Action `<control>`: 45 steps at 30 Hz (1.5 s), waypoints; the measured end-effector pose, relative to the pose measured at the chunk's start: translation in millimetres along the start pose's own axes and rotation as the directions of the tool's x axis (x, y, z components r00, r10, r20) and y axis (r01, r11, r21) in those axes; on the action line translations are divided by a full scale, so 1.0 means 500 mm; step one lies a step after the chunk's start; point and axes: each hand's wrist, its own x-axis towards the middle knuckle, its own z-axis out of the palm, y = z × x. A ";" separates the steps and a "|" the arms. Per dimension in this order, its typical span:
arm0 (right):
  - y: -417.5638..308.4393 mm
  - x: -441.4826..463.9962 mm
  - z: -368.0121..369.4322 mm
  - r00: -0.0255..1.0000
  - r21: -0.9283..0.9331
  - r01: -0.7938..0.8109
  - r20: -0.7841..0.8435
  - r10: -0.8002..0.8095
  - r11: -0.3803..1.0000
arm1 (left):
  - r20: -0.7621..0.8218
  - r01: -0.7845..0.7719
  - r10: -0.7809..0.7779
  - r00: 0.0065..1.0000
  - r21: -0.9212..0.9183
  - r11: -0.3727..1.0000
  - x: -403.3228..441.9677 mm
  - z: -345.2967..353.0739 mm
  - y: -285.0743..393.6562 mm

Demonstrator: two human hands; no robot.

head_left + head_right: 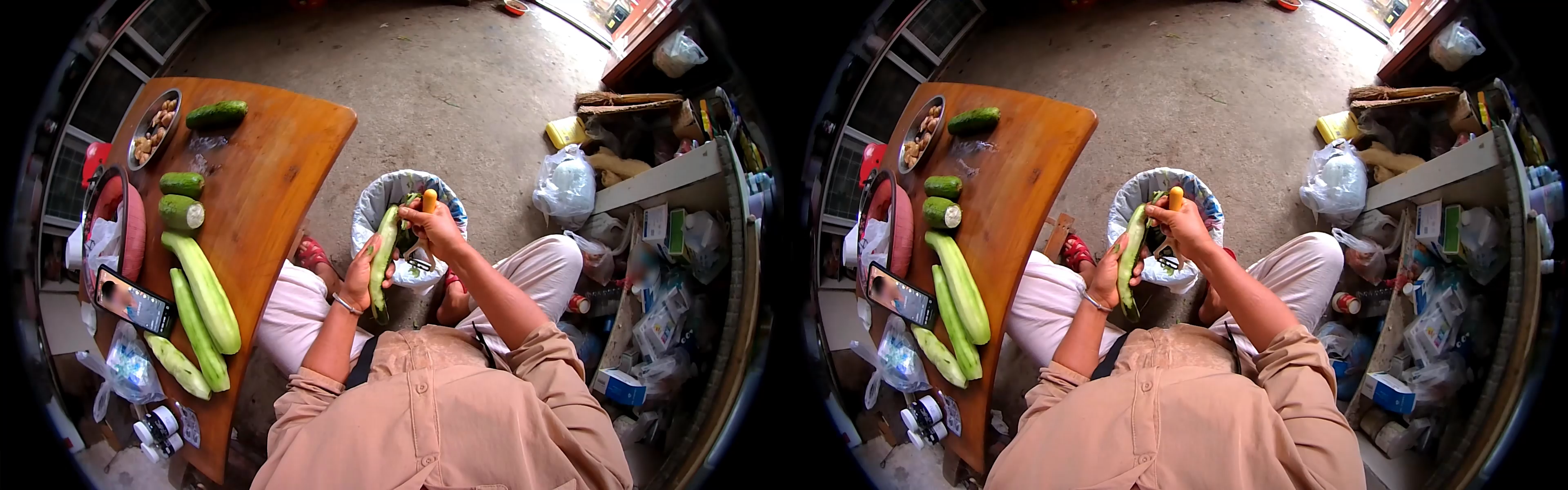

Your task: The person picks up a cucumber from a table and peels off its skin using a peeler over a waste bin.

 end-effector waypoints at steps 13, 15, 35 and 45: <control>-0.050 0.028 -0.046 0.969 0.126 0.180 -0.192 -0.154 0.975 | 0.001 0.014 -0.014 1.000 -0.107 0.994 -0.009 -0.021 -0.007; -0.031 0.018 -0.036 0.968 -0.155 0.155 -0.171 -0.181 0.976 | -0.018 -0.024 0.022 1.000 -0.143 0.989 -0.006 -0.022 -0.007; -0.073 0.004 0.048 0.910 0.315 0.410 -0.077 -0.408 0.856 | -0.009 0.066 -0.066 0.998 0.024 0.998 -0.006 -0.010 -0.005; -0.061 0.071 -0.045 0.889 0.230 0.435 -0.263 -0.375 0.871 | 0.172 0.053 -0.055 0.984 0.016 0.998 -0.031 -0.006 0.013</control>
